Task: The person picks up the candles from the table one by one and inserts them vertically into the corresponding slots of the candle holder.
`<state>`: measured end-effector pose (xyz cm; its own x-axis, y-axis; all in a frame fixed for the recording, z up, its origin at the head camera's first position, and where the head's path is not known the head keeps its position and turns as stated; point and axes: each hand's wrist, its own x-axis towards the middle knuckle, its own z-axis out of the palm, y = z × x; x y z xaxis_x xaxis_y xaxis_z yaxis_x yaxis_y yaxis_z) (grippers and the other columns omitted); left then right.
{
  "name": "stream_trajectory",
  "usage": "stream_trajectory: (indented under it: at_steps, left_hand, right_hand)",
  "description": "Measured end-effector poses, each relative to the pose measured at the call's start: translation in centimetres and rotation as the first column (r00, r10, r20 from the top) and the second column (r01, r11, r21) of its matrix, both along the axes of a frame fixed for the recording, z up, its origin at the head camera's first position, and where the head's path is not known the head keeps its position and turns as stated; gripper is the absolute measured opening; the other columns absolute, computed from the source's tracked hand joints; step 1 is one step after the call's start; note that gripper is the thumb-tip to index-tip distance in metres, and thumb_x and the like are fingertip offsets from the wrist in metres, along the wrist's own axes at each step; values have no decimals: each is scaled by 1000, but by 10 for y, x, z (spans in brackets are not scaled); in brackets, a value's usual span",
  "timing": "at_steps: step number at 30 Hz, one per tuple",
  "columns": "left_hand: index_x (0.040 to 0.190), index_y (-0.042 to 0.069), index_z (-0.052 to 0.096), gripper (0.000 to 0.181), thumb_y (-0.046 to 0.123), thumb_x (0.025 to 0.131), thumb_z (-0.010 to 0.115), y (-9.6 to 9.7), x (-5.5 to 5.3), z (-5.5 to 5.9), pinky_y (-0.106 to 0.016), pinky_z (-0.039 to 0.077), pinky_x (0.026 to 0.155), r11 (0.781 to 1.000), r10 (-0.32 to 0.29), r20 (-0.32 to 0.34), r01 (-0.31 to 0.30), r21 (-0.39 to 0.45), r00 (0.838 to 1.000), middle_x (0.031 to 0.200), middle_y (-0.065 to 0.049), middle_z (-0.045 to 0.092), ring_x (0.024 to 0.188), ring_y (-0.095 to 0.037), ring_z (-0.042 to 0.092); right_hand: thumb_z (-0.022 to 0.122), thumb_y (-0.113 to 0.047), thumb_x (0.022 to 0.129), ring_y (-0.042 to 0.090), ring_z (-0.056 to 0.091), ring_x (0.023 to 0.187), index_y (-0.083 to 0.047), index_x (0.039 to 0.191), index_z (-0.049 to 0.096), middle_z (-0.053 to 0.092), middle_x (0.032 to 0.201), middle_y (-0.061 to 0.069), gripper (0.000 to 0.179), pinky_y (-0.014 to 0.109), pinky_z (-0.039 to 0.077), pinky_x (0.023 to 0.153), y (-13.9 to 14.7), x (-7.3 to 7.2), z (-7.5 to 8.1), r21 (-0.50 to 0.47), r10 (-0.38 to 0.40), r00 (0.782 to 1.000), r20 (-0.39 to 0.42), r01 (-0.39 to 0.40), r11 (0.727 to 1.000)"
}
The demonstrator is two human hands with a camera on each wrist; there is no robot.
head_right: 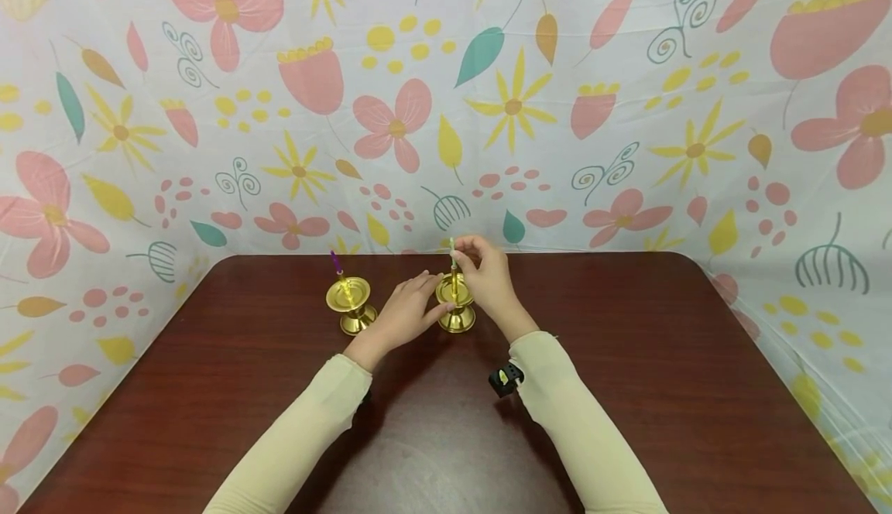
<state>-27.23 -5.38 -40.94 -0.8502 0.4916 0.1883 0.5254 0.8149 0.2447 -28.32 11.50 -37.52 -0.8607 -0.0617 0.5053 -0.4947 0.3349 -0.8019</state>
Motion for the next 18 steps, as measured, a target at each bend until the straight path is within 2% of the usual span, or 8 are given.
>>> stream_trajectory:
  at_steps: [3,7,14,18]
  left_hand:
    - [145,3,42,65,47,98,49,0,0,-1,-46,30,111,1000,1,0,-1,2,1000,144,-13,47,140,-28,33]
    - [145,2,42,65,47,98,49,0,0,-1,-47,30,111,1000,-2,-1,2,9,1000,144,-14,47,139,-29,34]
    - [145,1,41,66,48,98,48,0,0,-3,-48,30,111,1000,-10,8,10,17,1000,144,-15,46,139,-30,33]
    - [145,2,40,67,48,98,48,0,0,-2,-47,29,111,1000,-3,13,3,16,1000,145,-14,45,140,-28,32]
  right_hand:
    - [63,-2,92,32,64,99,4,99,63,67,101,19,9,39,51,82,-1,0,-1,12,-7,1000,-4,7,1000]
    - [63,-3,92,30,64,98,3,99,62,67,100,18,9,42,50,82,-1,1,-3,19,-13,1000,-6,13,1000]
    - [62,-2,92,30,64,96,5,99,61,67,97,19,10,40,49,82,0,3,-7,9,-12,1000,-19,12,1000]
    - [61,-2,93,29,64,94,5,99,60,67,97,19,10,31,48,79,0,2,-8,1,-4,999,-31,5,1000]
